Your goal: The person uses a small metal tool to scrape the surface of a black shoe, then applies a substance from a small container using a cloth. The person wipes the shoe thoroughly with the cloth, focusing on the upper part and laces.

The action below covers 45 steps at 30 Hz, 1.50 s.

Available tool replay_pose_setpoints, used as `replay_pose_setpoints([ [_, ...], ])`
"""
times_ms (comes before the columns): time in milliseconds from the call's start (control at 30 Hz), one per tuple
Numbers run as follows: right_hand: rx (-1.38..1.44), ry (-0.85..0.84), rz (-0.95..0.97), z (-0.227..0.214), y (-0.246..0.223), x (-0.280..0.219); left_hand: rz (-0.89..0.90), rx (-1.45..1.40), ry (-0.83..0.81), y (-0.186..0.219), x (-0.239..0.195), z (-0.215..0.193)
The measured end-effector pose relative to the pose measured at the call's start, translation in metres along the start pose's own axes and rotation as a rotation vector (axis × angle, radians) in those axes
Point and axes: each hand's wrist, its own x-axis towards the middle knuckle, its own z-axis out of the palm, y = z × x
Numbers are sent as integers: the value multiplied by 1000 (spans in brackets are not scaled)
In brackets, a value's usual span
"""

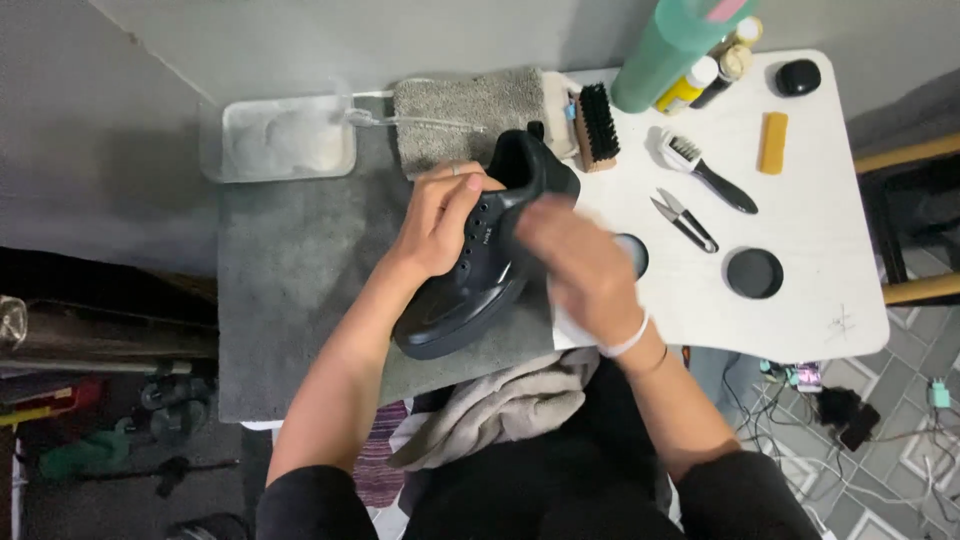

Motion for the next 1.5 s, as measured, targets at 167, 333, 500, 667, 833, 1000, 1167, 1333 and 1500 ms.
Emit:
replay_pose_setpoints([
  [167, -46, -22, -8, 7, -9, 10, -2, 45, -16, -4, -3, -6],
  [333, -50, 27, 47, -1, 7, 7, -49, 28, -5, -13, -12, 0],
  [500, 155, -56, -63, -2, -14, 21, -50, 1, -9, -10, -7, -2],
  [667, 80, -39, 55, -4, -12, 6, -66, 42, -1, -14, -9, -5],
  [833, -6, 18, 43, -15, -5, -5, -72, 16, -6, -16, -13, -2],
  [1000, 101, -61, 65, -5, -38, -2, -114, 75, -28, -16, -9, -9],
  [1167, 45, 38, 116, -7, -18, -3, -115, 42, 10, -19, -13, -5],
  [1333, 132, 17, 45, -2, -21, -6, -123, 59, 7, -20, -13, -5],
  [1500, 173, -7, 11, -2, -23, 7, -81, 38, 18, -24, -17, -4],
])
